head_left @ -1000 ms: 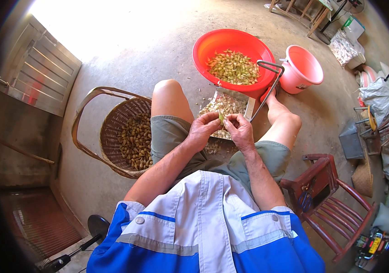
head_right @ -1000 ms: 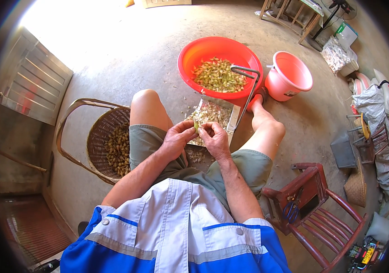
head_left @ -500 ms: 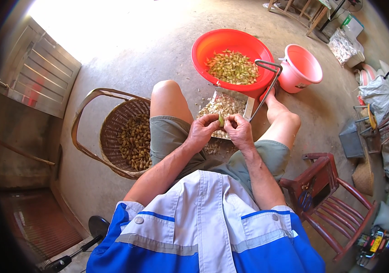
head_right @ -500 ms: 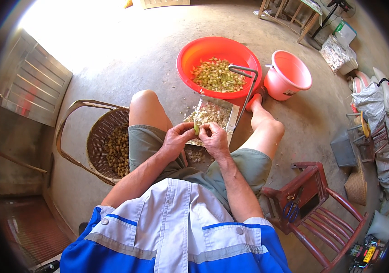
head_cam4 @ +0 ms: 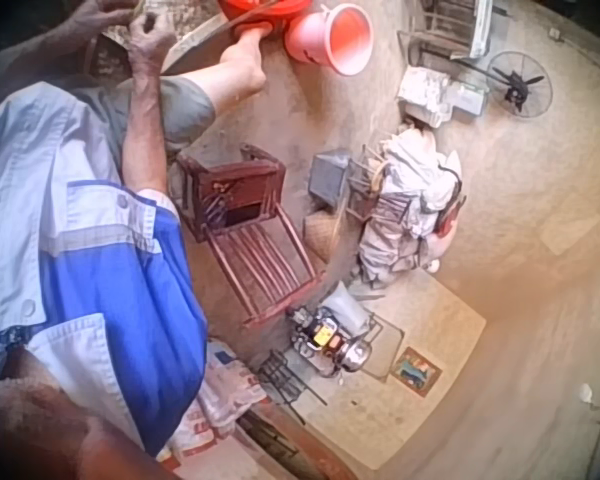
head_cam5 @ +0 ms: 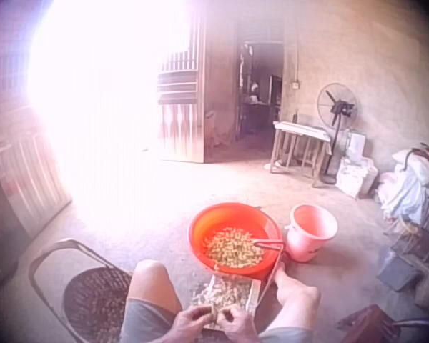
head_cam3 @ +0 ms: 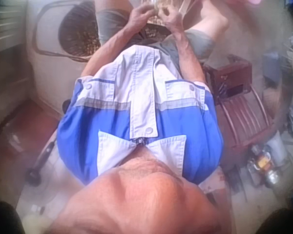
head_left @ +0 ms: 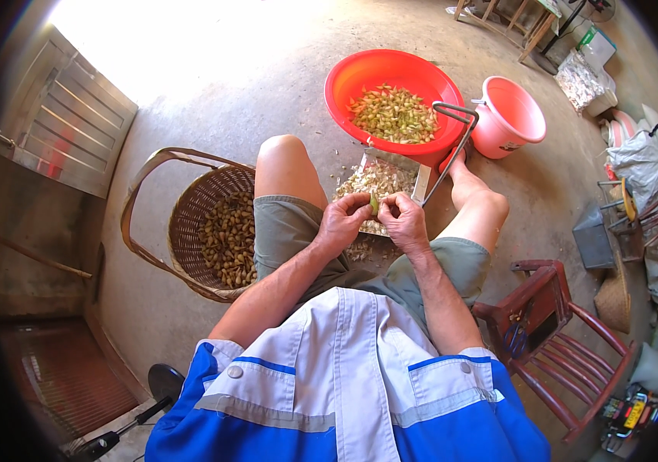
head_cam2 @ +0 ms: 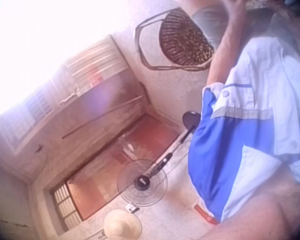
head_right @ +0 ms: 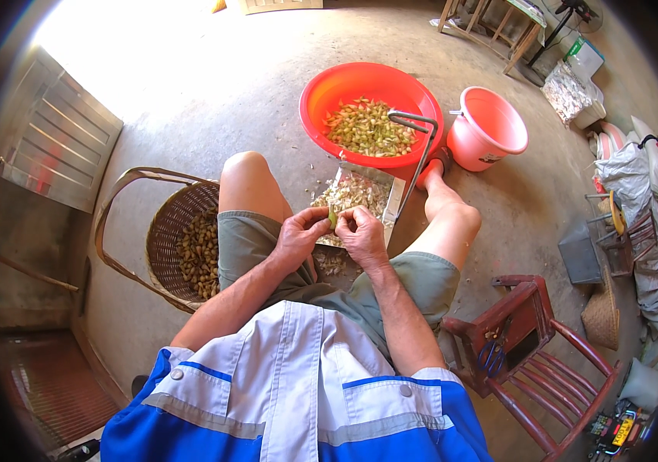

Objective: The person uses a small metal tool and then scissors to extract the inner parts of green seeds from a basket, placing them into a metal tray and a red bowl.

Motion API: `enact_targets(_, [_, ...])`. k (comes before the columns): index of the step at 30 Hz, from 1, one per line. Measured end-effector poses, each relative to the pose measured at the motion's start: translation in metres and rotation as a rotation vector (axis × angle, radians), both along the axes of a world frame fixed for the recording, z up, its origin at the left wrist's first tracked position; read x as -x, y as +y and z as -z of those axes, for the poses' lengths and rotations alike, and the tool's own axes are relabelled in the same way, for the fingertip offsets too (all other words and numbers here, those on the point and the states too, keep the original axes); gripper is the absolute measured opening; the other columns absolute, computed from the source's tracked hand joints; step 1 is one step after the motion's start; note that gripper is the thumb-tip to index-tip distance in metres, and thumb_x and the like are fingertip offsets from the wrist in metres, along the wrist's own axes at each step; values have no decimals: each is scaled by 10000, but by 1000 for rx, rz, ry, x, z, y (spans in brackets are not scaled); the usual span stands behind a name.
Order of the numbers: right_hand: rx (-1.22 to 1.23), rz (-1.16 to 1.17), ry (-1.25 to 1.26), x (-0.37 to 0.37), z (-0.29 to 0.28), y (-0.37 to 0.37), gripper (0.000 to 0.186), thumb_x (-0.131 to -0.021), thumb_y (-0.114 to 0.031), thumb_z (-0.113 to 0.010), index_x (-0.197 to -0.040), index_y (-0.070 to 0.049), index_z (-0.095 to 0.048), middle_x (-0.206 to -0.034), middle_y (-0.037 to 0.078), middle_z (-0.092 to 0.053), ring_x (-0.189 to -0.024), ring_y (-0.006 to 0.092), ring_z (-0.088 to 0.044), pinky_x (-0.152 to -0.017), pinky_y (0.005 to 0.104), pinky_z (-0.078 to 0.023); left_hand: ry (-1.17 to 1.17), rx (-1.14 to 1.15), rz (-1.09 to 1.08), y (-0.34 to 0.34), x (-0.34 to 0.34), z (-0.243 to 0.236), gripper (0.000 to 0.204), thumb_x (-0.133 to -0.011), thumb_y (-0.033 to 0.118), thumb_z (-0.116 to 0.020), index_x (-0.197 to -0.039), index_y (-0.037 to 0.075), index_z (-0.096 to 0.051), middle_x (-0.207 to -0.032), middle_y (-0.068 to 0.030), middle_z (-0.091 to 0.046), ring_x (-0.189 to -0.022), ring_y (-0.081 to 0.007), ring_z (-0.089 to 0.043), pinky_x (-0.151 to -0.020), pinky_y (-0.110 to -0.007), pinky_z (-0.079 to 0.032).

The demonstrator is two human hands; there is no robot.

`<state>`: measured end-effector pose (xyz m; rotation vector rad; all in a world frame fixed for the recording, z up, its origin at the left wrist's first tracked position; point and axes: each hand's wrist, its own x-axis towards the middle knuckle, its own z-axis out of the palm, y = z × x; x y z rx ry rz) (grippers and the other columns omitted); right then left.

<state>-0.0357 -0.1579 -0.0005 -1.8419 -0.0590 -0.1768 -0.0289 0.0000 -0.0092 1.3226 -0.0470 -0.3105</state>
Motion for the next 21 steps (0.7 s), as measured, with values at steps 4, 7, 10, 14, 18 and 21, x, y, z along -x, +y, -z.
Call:
enact_targets(4, [-14,18,-25,0,0,1,79,-817,-63,-661,-790,-4,-615,-759,61,-598,-648,106,-590,-591,254,-494,19,63,0,-2,1,-4,302,-914,107,-598,-1159,-65,-560,-1027,-92,-638,-928,-141,-610,-844,-277,-503])
enact_targets(7, [-120,-9,28,1,3,0,82,-816,-65,-663,-792,-4,-613,-764,67,-596,-648,113,-592,-593,254,-495,16,34,-8,-2,0,-3,295,-914,100,-597,-1159,-61,-561,-1026,-89,-638,-933,-138,-606,-848,-274,-498])
enact_targets(10, [-150,-10,15,-1,8,-1,86,-815,-71,-669,-804,-6,-614,-764,67,-597,-649,116,-594,-592,250,-494,8,33,3,-1,-1,-2,287,-911,92,-599,-1154,-57,-566,-1026,-81,-636,-936,-131,-600,-854,-267,-491])
enact_targets(14, [13,1,-56,0,-5,2,79,-805,-53,-657,-784,-7,-596,-737,71,-582,-619,128,-585,-565,267,-483,-19,3,0,0,0,-3,282,-908,87,-603,-1149,-56,-570,-1029,-73,-633,-941,-122,-591,-857,-259,-484])
enact_targets(18, [154,41,-131,0,-5,3,84,-788,-35,-642,-757,-4,-570,-709,84,-568,-577,153,-568,-534,297,-468,-39,9,11,-1,1,-4,285,-905,85,-607,-1150,-56,-571,-1031,-68,-630,-946,-114,-582,-855,-255,-480])
enact_targets(21, [101,77,-91,1,-3,5,85,-786,-40,-640,-771,-7,-563,-714,96,-563,-580,183,-568,-536,317,-468,-6,-5,16,-3,1,-9,300,-899,97,-616,-1153,-56,-568,-1031,-76,-629,-941,-114,-584,-854,-256,-481])
